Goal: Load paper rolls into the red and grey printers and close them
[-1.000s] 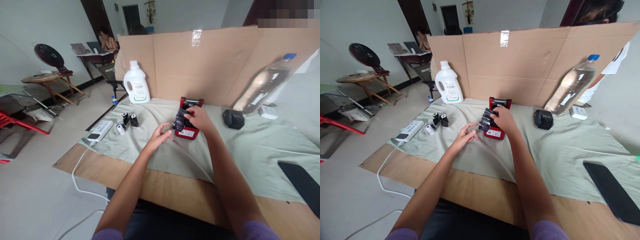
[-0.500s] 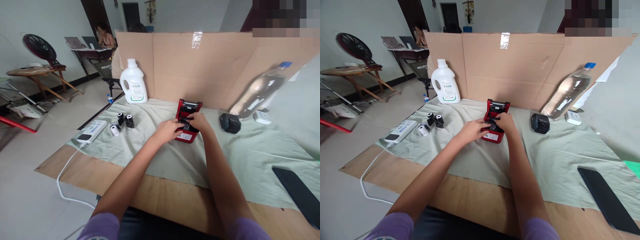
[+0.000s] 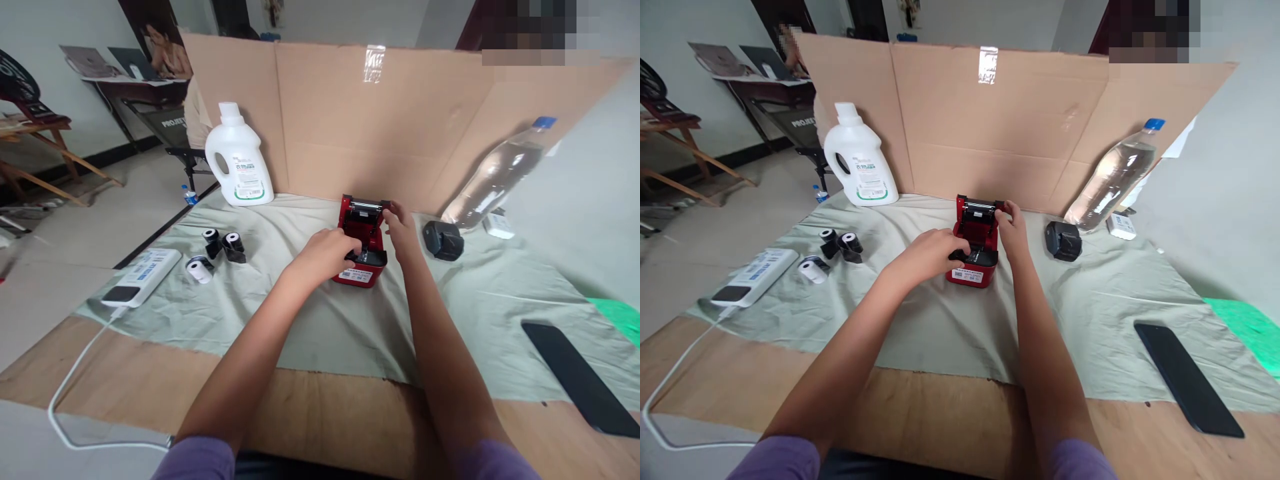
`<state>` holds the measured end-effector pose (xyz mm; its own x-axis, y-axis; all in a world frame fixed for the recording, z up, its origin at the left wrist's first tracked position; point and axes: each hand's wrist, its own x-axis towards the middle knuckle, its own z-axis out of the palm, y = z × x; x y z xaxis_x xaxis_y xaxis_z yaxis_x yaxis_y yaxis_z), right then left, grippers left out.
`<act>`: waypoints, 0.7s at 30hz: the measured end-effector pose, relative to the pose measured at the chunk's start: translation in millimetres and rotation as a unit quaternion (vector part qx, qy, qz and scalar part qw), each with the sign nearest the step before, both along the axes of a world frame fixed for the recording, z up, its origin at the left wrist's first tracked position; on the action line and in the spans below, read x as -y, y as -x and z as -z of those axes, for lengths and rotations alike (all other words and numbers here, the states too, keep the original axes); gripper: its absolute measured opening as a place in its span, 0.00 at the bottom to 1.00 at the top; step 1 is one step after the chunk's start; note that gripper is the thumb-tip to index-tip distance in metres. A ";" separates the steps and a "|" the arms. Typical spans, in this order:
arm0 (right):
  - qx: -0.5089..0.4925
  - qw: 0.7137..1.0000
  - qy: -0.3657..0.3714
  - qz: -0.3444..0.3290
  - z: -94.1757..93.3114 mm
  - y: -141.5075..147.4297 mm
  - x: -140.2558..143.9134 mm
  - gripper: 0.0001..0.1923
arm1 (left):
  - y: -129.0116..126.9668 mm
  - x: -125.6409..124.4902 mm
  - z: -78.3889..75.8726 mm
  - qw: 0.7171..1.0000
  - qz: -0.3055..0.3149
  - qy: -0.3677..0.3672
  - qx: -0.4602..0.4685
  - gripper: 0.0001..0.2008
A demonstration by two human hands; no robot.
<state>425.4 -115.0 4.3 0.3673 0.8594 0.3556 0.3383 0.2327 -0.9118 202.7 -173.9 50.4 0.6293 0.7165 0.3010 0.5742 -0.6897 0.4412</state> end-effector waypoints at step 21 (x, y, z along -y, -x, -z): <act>-0.268 0.949 -0.003 -0.169 66.9 4.7 40.9 0.26 | -0.5 2.4 -7.3 0.989 0.023 -0.104 -0.105 0.12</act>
<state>420.6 -155.9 -62.5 0.2008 0.9588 0.2010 -0.2680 0.2511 -0.9301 203.1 -176.3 57.7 0.7234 0.6225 0.2987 0.6045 -0.7801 0.1617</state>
